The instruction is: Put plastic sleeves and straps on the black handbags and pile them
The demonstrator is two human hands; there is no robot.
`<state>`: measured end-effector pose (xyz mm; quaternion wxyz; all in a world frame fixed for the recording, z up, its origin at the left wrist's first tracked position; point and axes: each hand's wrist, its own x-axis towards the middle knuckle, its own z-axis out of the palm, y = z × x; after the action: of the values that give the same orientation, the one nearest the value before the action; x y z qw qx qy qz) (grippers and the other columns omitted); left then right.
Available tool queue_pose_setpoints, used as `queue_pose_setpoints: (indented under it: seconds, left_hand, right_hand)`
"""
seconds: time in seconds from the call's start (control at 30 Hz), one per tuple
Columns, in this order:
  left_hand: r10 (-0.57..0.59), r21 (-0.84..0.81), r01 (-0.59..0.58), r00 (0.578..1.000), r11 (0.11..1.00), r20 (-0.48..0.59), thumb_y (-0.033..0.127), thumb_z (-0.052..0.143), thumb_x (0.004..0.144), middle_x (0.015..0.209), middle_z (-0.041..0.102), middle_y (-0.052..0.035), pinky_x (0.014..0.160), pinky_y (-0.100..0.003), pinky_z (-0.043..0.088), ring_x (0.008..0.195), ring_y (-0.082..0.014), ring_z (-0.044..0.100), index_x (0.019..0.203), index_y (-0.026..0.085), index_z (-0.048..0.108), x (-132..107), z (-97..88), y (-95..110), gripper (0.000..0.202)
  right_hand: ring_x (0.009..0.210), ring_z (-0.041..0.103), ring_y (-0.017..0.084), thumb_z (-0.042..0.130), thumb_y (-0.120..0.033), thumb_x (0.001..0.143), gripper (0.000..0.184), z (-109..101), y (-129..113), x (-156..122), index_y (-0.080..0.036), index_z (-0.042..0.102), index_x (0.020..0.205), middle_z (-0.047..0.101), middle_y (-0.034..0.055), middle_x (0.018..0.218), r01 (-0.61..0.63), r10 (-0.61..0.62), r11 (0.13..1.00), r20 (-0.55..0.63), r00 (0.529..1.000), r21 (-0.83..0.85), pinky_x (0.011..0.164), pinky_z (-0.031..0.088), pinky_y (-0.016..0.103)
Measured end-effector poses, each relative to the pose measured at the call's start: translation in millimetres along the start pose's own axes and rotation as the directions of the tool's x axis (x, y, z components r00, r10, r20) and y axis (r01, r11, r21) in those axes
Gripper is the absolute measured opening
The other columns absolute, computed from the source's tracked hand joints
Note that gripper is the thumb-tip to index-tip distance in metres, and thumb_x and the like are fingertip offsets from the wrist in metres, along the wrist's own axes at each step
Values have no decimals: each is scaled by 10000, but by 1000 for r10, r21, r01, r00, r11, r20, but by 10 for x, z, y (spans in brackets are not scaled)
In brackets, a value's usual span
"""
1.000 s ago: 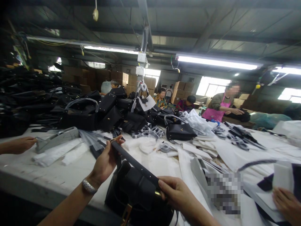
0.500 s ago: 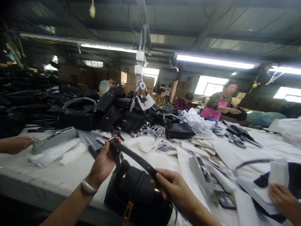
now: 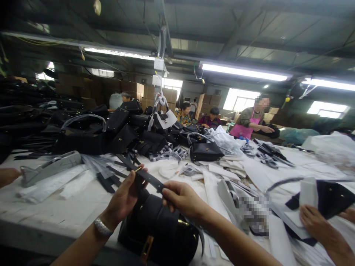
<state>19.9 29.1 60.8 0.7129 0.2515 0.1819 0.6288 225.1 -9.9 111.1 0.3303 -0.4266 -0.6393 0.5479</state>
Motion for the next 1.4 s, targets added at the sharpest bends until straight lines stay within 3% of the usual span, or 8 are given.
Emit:
queue_pose_setpoints:
  seconds: [0.2,0.33,0.53,0.73,0.9,1.0,1.17,1.4]
  left_hand:
    - [-157,119,145,983,982,97,479,724,799,795,656,-15,646,-225,503,664,-107,595,1190,183,662,-28,66,87,494]
    - [-9,109,3,998,994,58,357,829,714,915,676,-6,644,-208,502,698,-103,608,1169,226,677,-12,13,287,497]
    - [-141,281,79,968,956,207,324,779,780,757,651,-30,656,-219,461,709,-125,583,1131,165,713,-55,8,35,390]
    - [-74,292,41,992,956,106,268,826,723,953,711,-50,622,-186,437,660,-81,547,1096,189,735,-8,60,134,392]
    - [32,272,-59,994,960,103,313,816,732,1077,716,-65,606,-184,449,643,-69,519,1087,194,741,-3,66,299,382]
    - [-47,275,9,990,962,132,318,814,736,1012,727,-67,593,-186,438,643,-74,529,1093,191,739,-48,113,178,386]
    - [-125,330,35,958,943,257,301,796,758,855,710,-48,670,-229,458,710,-126,583,1081,195,745,-104,182,-85,344]
    - [76,344,-113,990,932,120,333,787,763,808,654,-11,553,-161,405,614,-68,489,1013,171,746,-18,52,211,301]
  right_hand:
    - [465,469,39,647,-545,829,410,37,-115,315,-138,606,794,626,-21,687,16,-10,998,103,995,-61,443,348,161]
    - [408,422,30,647,-510,843,387,-1,-147,322,-122,649,833,597,-33,620,-105,116,991,134,984,-87,388,269,166]
    - [393,368,13,618,-518,859,389,114,-230,404,-130,625,842,551,-54,616,-36,30,999,150,988,41,383,226,164]
    - [623,594,91,655,-477,848,330,-92,-345,192,-151,635,897,666,0,785,-12,85,951,225,971,-308,591,467,198]
    - [618,605,114,580,-456,901,296,-351,-288,-141,-164,632,896,676,8,766,-107,188,877,129,974,-468,554,459,204]
    - [470,461,63,492,-467,944,348,-281,-237,-120,-155,638,896,593,-22,644,-108,138,886,33,990,-451,445,360,176]
    - [482,462,57,436,-509,962,416,-51,-307,138,-148,624,877,557,-32,627,18,39,922,137,990,-387,477,383,170]
    - [651,643,132,529,-428,927,312,-349,-584,-17,-169,665,816,715,12,735,34,142,703,187,972,-711,607,453,223]
